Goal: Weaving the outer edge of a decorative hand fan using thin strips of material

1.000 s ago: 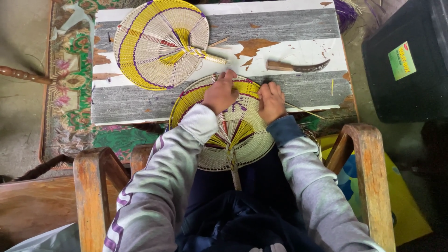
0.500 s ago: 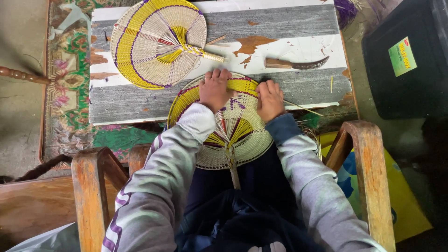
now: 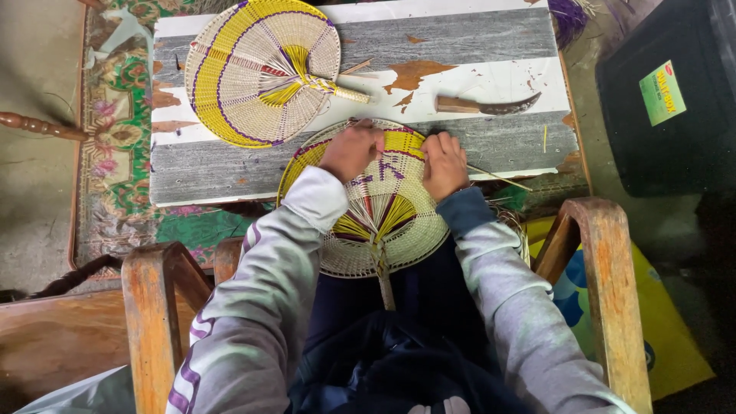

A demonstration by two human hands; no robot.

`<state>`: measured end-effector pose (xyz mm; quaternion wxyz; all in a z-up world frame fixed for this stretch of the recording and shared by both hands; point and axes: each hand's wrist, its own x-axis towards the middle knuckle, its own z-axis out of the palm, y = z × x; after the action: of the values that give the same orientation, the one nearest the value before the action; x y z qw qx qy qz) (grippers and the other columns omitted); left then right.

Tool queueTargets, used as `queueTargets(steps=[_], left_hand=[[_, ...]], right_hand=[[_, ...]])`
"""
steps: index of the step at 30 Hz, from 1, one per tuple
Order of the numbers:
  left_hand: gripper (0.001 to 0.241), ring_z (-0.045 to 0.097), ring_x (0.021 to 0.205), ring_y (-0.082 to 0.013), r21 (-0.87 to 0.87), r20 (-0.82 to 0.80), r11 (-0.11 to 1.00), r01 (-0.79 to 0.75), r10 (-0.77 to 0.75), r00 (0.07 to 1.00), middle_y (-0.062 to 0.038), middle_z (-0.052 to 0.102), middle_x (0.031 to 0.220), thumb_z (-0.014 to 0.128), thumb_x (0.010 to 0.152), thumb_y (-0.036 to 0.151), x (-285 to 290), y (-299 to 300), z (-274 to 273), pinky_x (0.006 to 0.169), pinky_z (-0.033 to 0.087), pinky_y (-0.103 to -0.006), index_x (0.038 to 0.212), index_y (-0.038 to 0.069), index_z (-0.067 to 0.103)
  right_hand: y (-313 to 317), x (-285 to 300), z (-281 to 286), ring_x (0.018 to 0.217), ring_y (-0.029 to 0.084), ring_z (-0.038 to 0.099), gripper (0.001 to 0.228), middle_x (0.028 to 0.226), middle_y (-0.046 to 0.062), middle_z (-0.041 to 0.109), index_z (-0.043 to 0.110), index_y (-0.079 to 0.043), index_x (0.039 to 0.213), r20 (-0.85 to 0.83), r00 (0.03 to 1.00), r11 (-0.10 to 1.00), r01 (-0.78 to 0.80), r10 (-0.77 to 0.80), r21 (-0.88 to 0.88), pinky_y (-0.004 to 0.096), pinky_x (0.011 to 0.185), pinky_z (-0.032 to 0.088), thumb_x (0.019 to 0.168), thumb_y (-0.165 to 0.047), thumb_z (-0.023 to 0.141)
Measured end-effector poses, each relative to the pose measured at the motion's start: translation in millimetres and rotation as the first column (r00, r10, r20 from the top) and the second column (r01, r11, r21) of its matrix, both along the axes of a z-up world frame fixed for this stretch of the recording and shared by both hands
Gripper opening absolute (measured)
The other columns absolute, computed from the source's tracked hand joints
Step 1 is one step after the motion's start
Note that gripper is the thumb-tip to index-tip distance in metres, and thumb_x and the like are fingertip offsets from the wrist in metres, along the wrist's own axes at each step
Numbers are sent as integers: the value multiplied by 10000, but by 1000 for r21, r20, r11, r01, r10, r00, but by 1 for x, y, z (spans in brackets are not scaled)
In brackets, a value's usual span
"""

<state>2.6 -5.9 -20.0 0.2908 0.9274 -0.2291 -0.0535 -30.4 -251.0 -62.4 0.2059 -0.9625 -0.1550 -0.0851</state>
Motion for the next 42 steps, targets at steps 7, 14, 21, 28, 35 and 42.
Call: queueTargets(steps=[7,14,21,28,35,42], left_hand=[[154,701,994,-346,229,115,969,-98,73,991,-44,634,1010,793,848,264,0,-5,-11,813,590,-490,897,188,667],[149,701,1003,-356,272,135,955,-119,85,987,-55,645,1037,804,839,252,1,-9,-12,832,590,-502,885,184,679],[126,714,967,-360,224,82,969,-102,86,993,-60,659,999,805,836,220,2,-10,-11,816,590,-504,846,184,685],[78,722,961,-366,151,-2,982,-116,118,993,-75,677,958,777,854,234,-8,-10,12,836,582,-511,864,197,709],[226,684,1050,-397,68,-102,983,-171,178,979,-101,657,1021,792,828,334,-10,-12,18,925,536,-541,921,165,675],[430,490,1293,-349,223,-97,928,-298,325,941,-53,550,1244,837,797,495,-12,-13,40,1051,426,-521,1009,223,580]], right_hand=[[0,-1,4,1067,278,477,194,1032,5,416,440,-212,1036,2,1000,1000,-1,1,22,425,890,410,918,-139,575],[-1,1,2,1056,261,483,212,1008,-7,416,452,-213,1030,36,999,1000,-16,15,21,410,880,417,895,-133,594],[-1,0,3,1046,270,492,195,1001,1,418,460,-206,1029,61,998,1000,-17,15,25,412,866,423,903,-142,595],[-1,0,3,1048,271,484,190,1004,-1,416,455,-211,1027,39,999,999,-18,17,33,415,872,415,909,-146,589],[0,-1,6,1046,286,485,189,1013,9,422,444,-213,1023,43,999,999,-15,13,37,436,872,419,913,-162,589],[1,1,7,1047,283,479,183,1008,12,426,439,-216,1018,19,1000,999,-6,6,35,433,890,416,913,-155,576]])
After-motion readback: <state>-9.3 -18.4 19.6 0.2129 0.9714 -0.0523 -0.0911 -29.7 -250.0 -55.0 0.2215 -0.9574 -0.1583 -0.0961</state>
